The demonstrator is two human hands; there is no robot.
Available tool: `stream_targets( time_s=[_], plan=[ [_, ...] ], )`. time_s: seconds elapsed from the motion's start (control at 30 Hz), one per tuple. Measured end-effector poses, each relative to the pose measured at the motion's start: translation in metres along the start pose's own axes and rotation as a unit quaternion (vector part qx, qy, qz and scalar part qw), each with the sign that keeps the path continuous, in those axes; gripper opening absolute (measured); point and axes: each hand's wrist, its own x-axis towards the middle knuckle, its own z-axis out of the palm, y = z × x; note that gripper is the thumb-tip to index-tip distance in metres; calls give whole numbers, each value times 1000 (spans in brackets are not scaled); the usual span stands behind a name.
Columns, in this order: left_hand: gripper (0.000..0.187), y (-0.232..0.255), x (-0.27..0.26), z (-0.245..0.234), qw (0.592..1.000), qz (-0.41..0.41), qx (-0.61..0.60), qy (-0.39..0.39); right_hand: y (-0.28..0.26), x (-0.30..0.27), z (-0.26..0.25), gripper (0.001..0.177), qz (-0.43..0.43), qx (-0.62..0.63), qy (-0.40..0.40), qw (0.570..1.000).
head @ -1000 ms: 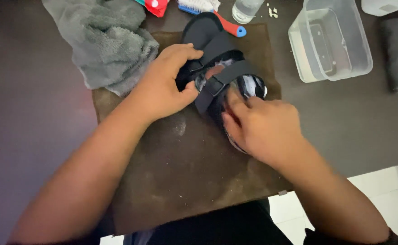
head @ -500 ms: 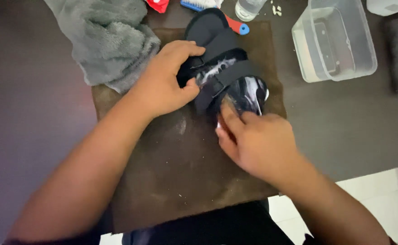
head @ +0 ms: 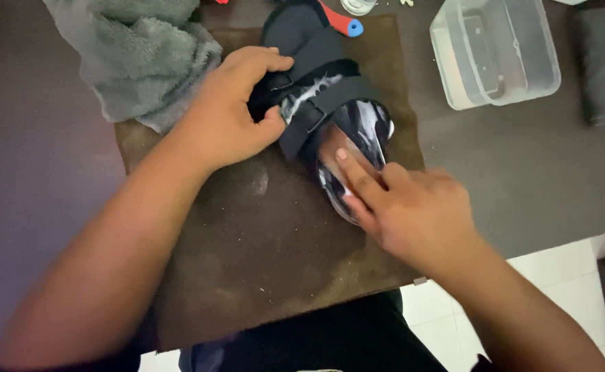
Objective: The person scrubs a black slide sandal with a brown sponge, creating foam, then wipes the sandal with a gray cloth. The sandal is turned over to clean the sole and straps. The person finishes by placing the sandal on the table.
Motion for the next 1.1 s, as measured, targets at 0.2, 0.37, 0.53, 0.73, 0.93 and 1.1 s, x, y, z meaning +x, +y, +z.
stream_targets(
  time_s=[0.2, 0.37, 0.53, 0.73, 0.93, 1.1],
  plan=[
    [56, -1, -3, -1, 1000, 1, -10, -2, 35, -24, -15, 54, 84, 151, -113, 978],
    [56, -1, -1, 0, 1000, 0, -11, -8, 35, -3, -10, 53, 49, 153, -127, 979],
    [56, -2, -1, -2, 1000, 7, -14, -6, 52, -10, 13, 57, -49, 91, -131, 986],
    [56, -2, 0, 0, 1000, -20, 0, -24, 56, -38, 12, 52, -95, 123, -45, 987],
    [53, -5, 0, 4, 1000, 14, -14, -9, 69, -25, 31, 61, -148, 165, -52, 974],
    [53, -4, 0, 2, 1000, -1, -10, -22, 53, -28, 19, 54, -98, 152, -63, 982]
  ],
)
